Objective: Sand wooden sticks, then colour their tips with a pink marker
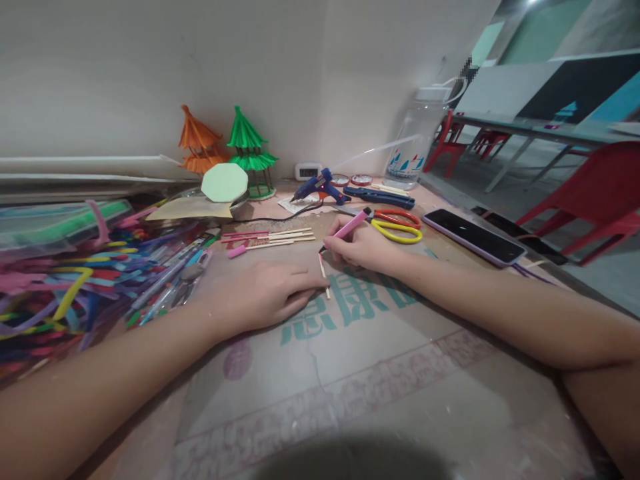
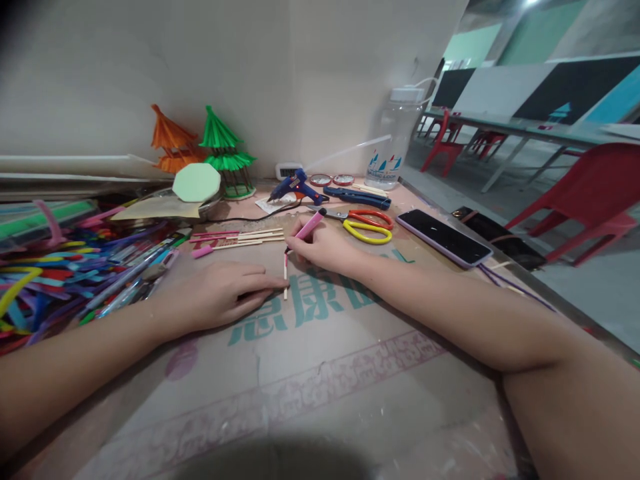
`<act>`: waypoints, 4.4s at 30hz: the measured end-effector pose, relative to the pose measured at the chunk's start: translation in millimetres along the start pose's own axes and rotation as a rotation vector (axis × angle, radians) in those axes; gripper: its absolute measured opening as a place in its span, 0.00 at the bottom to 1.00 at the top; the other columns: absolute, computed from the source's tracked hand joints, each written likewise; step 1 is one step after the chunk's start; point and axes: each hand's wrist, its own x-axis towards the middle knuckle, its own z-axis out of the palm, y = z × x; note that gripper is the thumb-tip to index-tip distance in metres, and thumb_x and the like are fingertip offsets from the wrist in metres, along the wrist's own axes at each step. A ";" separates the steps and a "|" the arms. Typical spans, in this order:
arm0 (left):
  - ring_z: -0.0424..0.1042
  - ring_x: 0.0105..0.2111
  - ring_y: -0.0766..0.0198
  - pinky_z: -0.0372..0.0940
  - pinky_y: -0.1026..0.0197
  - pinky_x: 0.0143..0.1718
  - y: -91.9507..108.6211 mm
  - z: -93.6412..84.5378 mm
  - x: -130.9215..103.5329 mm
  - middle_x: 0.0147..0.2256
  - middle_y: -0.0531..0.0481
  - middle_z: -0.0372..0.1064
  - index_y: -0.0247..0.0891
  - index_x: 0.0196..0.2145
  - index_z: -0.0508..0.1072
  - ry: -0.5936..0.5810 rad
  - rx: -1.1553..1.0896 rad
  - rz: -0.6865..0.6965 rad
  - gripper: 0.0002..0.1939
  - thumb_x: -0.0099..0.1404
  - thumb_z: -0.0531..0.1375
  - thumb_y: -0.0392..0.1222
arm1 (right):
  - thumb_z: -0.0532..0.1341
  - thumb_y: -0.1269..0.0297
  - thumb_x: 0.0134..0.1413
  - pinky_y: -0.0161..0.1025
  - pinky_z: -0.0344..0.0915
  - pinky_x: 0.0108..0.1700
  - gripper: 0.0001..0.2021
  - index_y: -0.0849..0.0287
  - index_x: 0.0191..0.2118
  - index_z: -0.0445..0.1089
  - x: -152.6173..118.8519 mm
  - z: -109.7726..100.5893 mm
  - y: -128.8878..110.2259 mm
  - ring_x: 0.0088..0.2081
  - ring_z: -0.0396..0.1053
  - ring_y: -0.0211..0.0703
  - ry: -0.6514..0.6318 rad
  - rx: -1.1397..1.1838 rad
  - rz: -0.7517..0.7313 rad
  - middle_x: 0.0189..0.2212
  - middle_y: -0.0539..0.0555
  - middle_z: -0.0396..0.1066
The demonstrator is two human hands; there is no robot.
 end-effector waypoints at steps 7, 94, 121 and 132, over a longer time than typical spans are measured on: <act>0.78 0.41 0.60 0.68 0.60 0.43 -2.1 1.4 -0.1 0.44 0.50 0.80 0.48 0.56 0.76 0.005 -0.029 0.004 0.18 0.76 0.51 0.43 | 0.61 0.63 0.59 0.29 0.55 0.19 0.07 0.56 0.33 0.61 -1.6 -1.8 -2.4 0.16 0.59 0.31 -0.050 0.062 0.018 0.18 0.44 0.68; 0.78 0.42 0.60 0.68 0.60 0.44 2.3 -4.4 3.4 0.44 0.51 0.80 0.49 0.57 0.75 -0.057 0.032 -0.018 0.18 0.76 0.52 0.42 | 0.60 0.65 0.64 0.28 0.54 0.14 0.07 0.56 0.35 0.60 3.3 -0.4 5.4 0.13 0.60 0.31 -0.007 0.101 0.001 0.19 0.44 0.70; 0.78 0.42 0.59 0.69 0.60 0.43 -0.6 -0.8 1.9 0.46 0.50 0.80 0.48 0.57 0.75 -0.021 0.023 0.001 0.19 0.76 0.51 0.43 | 0.64 0.60 0.58 0.30 0.56 0.21 0.10 0.58 0.31 0.64 -1.5 -3.9 1.2 0.19 0.61 0.33 -0.153 0.139 -0.067 0.18 0.47 0.70; 0.78 0.40 0.60 0.68 0.61 0.40 1.1 -3.9 2.9 0.41 0.50 0.80 0.49 0.58 0.75 -0.046 0.054 0.004 0.20 0.76 0.51 0.42 | 0.61 0.62 0.61 0.29 0.56 0.20 0.08 0.56 0.34 0.62 0.7 -0.5 3.9 0.17 0.59 0.31 -0.046 0.084 -0.025 0.19 0.45 0.69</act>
